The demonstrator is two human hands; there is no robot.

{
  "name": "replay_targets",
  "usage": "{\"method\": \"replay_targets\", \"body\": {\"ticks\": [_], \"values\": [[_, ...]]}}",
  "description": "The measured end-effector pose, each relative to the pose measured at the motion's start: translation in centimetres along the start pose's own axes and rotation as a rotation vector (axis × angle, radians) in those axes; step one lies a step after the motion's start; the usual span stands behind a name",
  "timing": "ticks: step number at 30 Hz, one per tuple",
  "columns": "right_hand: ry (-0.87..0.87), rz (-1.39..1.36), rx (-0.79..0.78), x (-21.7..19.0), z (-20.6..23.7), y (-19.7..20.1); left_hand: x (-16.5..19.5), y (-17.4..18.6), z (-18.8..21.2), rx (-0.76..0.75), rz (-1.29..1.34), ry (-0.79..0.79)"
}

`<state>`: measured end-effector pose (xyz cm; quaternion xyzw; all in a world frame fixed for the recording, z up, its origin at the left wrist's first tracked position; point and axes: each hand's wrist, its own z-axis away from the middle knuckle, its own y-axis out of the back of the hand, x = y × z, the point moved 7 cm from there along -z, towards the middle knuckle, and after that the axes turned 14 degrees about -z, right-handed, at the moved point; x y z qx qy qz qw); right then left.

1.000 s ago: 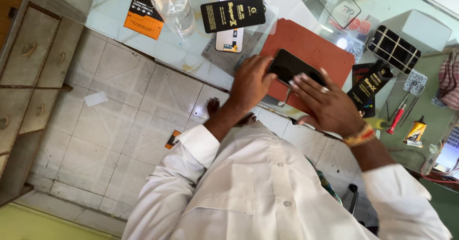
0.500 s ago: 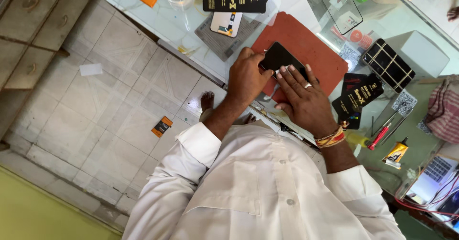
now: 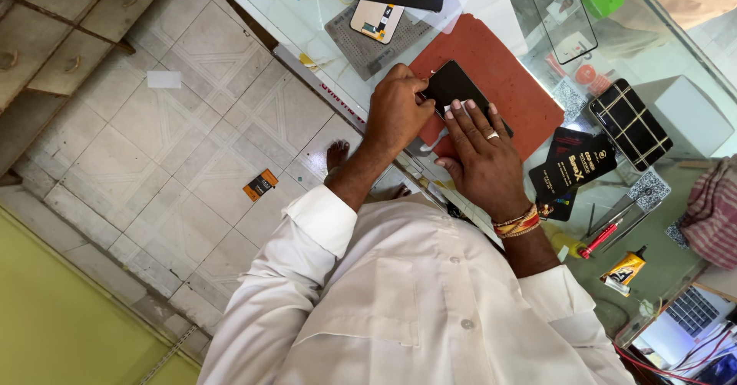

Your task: The person sprays cleaning liquid onto a cloth and wipes the phone screen, then peels the backing from a tempered glass screen protector and aligns it over the phone on a red mat. The person presses the protector onto the screen, smooths it, and the phone is later shown powered on with the protector applied.

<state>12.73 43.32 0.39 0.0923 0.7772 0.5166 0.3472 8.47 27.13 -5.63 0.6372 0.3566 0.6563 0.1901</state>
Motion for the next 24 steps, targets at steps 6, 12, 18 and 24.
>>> {"method": "replay_targets", "body": {"ticks": [6,12,18,24], "values": [[-0.003,-0.017,0.013,0.30,-0.07,-0.32,-0.62,-0.22,-0.14,-0.014,0.009,0.011],[-0.003,-0.025,0.015,0.29,-0.21,-0.36,-0.72,0.05,-0.16,0.026,-0.016,-0.036],[-0.004,-0.022,0.009,0.41,-0.27,-0.41,-0.40,0.38,-0.24,0.062,-0.031,-0.092],[-0.014,-0.028,0.002,0.45,-0.32,-0.47,-0.89,0.24,-0.59,0.011,0.012,-0.008]]}}
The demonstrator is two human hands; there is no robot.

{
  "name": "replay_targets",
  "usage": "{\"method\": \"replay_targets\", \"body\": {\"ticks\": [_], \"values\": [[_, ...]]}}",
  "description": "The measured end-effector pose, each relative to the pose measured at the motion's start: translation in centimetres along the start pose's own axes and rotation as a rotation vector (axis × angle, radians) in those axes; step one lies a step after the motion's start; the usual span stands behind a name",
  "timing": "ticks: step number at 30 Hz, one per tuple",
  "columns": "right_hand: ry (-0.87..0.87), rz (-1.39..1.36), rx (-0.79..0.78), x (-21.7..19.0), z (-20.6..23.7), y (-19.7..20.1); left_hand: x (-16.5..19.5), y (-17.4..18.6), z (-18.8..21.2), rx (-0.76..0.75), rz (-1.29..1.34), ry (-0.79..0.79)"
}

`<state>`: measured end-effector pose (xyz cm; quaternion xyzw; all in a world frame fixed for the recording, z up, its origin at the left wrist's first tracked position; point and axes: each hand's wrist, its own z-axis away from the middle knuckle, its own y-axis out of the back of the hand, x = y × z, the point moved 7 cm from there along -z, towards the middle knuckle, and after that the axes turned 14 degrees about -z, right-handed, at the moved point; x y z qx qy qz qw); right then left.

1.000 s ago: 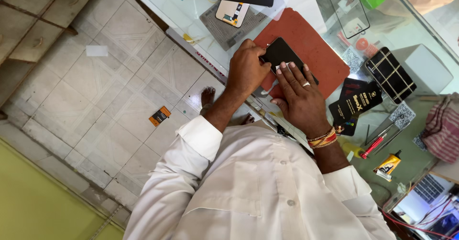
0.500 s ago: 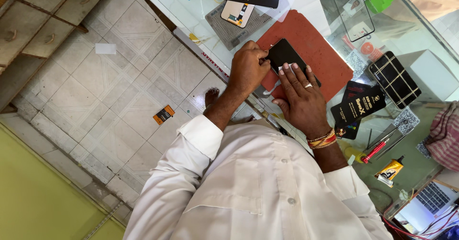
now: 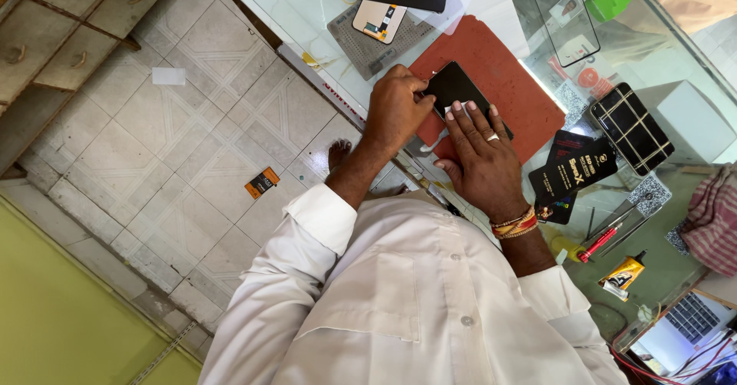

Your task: The person sprays cleaning liquid onto a cloth and wipes the phone screen, then peels the backing from a tempered glass screen protector and aligns it over the phone on a red mat. The person presses the protector onto the screen, smooths it, and the phone is later shown powered on with the protector applied.

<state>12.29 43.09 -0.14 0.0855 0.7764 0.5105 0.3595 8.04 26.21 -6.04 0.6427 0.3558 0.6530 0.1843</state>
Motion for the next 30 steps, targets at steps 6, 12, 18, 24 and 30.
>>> {"method": "replay_targets", "body": {"ticks": [6,12,18,24,30], "values": [[0.015,-0.008,0.001,0.0,-0.1,0.1,0.3,0.4,-0.3,0.009,0.028,-0.023],[0.023,-0.019,-0.003,-0.2,-0.4,0.4,0.4,0.4,-0.3,-0.008,0.023,-0.036],[0.078,0.033,-0.055,-0.6,-2.0,0.4,0.3,0.5,-0.3,0.000,-0.013,-0.041],[0.130,0.046,-0.105,-0.7,-2.6,0.7,0.3,0.6,-0.2,-0.003,-0.030,-0.053],[0.125,0.031,-0.112,-0.2,-2.1,0.9,-0.1,0.6,-0.3,-0.022,0.009,-0.036]]}}
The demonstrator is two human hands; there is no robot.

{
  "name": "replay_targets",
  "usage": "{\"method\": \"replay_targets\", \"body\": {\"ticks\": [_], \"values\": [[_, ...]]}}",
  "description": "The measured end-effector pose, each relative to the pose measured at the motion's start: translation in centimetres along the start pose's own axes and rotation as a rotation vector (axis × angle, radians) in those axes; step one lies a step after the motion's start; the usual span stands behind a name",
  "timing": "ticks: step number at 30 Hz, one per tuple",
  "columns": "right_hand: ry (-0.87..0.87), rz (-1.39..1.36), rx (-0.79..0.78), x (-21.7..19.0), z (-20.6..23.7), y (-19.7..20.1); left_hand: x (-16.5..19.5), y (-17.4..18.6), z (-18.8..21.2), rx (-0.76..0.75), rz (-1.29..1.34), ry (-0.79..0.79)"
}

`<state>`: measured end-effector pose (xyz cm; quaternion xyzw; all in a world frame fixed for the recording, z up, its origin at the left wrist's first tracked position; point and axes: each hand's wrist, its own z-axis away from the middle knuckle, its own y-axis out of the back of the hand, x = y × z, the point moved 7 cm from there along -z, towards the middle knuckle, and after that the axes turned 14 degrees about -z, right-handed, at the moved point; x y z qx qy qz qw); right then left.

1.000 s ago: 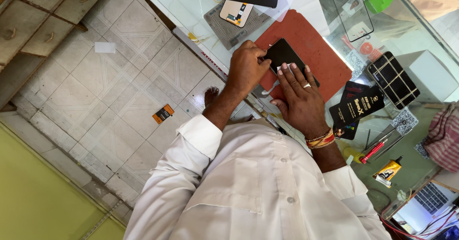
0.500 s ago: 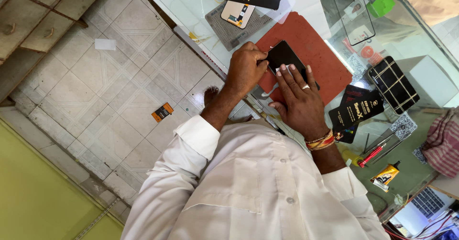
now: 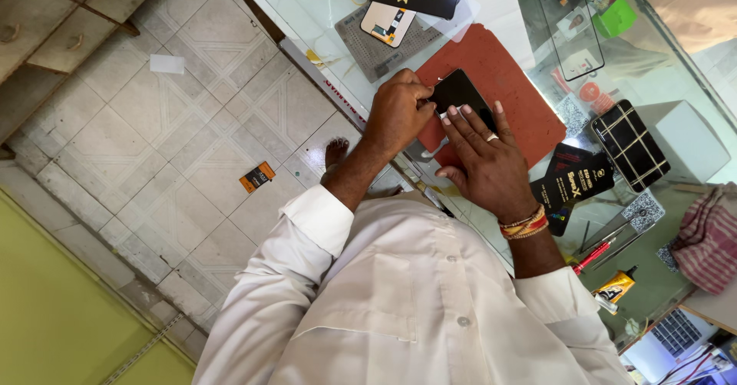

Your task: The person sprays cleaning liquid onto a cloth and wipes the phone screen, then peels the backing from a tempered glass screen protector and aligns it over the phone on a red mat. The person presses the protector onto the screen, smooths it, and the phone is later shown powered on with the protector applied.

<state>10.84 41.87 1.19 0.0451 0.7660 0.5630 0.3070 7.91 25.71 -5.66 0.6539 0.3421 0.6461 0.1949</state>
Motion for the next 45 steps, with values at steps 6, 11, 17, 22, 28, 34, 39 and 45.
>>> {"method": "replay_targets", "body": {"ticks": [6,11,17,22,28,34,39,45], "values": [[-0.005,-0.057,0.030,0.4,-0.6,-0.4,0.2,0.7,-0.1,0.083,-0.003,-0.072],[0.002,-0.056,0.025,0.6,-0.9,-0.2,-0.3,0.1,-0.2,-0.023,0.041,-0.016],[-0.011,-0.085,0.028,0.8,-1.4,-0.1,0.0,0.6,-0.4,0.038,-0.005,-0.090],[-0.009,-0.091,0.030,0.7,-1.5,-0.1,0.2,0.8,-0.5,0.053,-0.016,-0.109],[-0.017,-0.080,0.028,0.9,-1.4,-0.4,-0.7,0.0,-0.8,-0.071,0.037,0.010],[-0.017,-0.075,0.025,1.1,-1.4,-0.5,-0.2,0.6,-1.0,0.022,0.026,-0.089],[-0.011,-0.072,0.022,1.1,-1.7,-0.3,-0.8,0.1,-1.2,-0.043,0.033,-0.012],[0.011,-0.033,-0.010,1.2,-2.6,-0.4,-0.3,0.7,-1.3,0.031,0.037,-0.081]]}}
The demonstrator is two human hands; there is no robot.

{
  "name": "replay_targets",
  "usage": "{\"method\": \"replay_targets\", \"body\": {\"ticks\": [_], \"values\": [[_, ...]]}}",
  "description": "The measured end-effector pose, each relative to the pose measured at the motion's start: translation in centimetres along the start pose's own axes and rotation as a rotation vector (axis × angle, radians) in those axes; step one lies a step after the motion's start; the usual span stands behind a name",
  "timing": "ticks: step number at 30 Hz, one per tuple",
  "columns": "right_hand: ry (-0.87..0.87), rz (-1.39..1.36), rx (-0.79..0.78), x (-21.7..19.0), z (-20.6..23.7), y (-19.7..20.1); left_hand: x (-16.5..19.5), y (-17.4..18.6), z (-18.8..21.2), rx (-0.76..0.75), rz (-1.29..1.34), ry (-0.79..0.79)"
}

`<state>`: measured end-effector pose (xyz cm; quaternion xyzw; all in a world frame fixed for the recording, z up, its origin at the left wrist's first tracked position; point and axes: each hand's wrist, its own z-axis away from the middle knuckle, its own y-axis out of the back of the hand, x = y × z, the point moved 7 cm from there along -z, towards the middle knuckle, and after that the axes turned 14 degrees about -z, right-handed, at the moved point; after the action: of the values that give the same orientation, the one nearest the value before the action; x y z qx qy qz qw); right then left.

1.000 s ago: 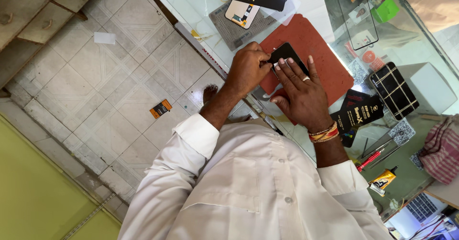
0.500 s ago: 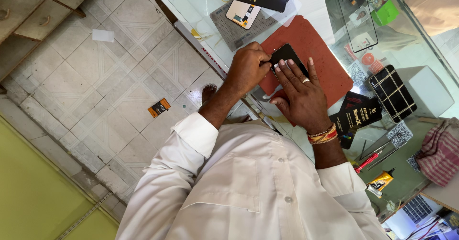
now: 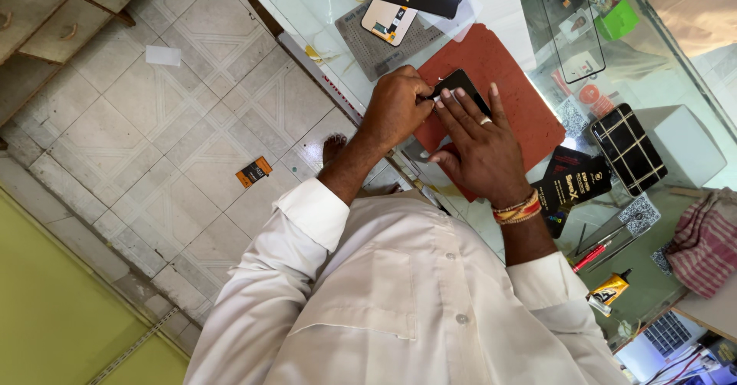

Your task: The person sprays cleaning liquid onto a cloth and wipes the phone screen, then peels the backing from a tempered glass screen protector and aligns it over the phone on a red mat. The person presses the protector onto the screen, smooths it, and the phone is later shown powered on with the protector applied.

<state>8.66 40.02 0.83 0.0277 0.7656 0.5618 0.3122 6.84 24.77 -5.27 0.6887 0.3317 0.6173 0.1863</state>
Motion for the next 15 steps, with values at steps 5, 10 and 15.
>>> {"method": "replay_targets", "body": {"ticks": [5,10,15], "values": [[0.026,0.011,-0.009,-0.19,-0.10,0.05,0.42,0.64,0.02,0.059,-0.016,-0.026],[0.027,-0.010,-0.001,-0.25,0.15,0.12,0.92,1.10,-0.01,0.077,-0.036,-0.040],[0.016,-0.009,0.025,-0.05,0.22,0.15,0.41,0.49,-0.13,-0.049,-0.010,0.067]]}}
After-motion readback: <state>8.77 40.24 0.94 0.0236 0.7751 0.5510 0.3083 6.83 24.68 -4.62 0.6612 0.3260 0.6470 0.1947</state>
